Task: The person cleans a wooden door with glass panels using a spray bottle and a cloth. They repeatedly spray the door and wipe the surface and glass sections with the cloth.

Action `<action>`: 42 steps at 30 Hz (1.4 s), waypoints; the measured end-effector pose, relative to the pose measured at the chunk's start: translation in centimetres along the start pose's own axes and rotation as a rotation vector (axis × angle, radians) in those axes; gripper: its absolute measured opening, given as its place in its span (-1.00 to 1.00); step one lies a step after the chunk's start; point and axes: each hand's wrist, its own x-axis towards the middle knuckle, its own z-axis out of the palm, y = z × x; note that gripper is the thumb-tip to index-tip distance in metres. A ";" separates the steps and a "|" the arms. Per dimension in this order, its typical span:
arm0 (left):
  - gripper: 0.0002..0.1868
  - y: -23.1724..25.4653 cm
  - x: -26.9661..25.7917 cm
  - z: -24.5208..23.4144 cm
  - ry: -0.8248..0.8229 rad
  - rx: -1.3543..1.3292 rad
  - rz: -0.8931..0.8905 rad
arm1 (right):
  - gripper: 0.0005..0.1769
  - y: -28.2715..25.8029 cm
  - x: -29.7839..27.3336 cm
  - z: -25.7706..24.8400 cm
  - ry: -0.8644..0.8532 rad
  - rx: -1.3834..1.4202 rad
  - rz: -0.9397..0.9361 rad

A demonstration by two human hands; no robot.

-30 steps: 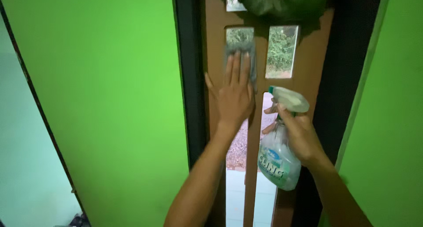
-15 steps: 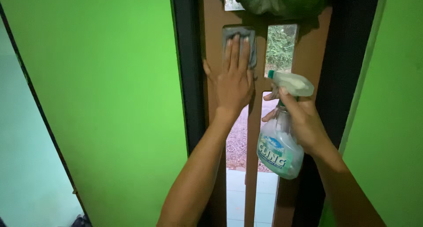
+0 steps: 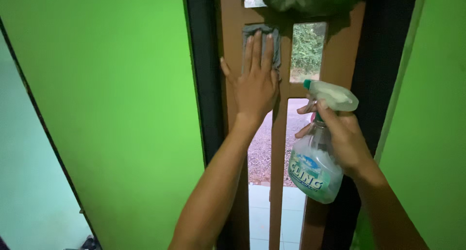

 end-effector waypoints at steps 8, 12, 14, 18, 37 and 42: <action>-0.32 1.6 -14.0 -5.0 -0.292 -0.049 -0.006 | -0.44 1.2 -0.8 0.0 -0.037 0.046 0.008; -0.31 0.0 -8.3 -3.0 -0.216 0.004 0.048 | -0.45 1.2 -0.4 0.3 0.020 -0.061 0.112; -0.31 -0.6 -3.7 -1.7 -0.124 0.013 0.054 | -0.46 1.4 -0.6 0.3 0.018 -0.041 0.077; -0.30 0.0 -2.6 -1.3 -0.094 0.010 0.025 | -0.50 2.1 -0.5 -0.1 -0.048 0.104 -0.009; -0.30 1.2 -9.8 -2.1 -0.155 -0.004 -0.025 | -0.44 3.3 -1.7 -1.0 -0.047 0.004 0.106; -0.24 2.0 -17.1 -4.2 -0.303 -0.034 -0.041 | -0.41 3.4 -2.3 -1.6 -0.053 -0.033 0.129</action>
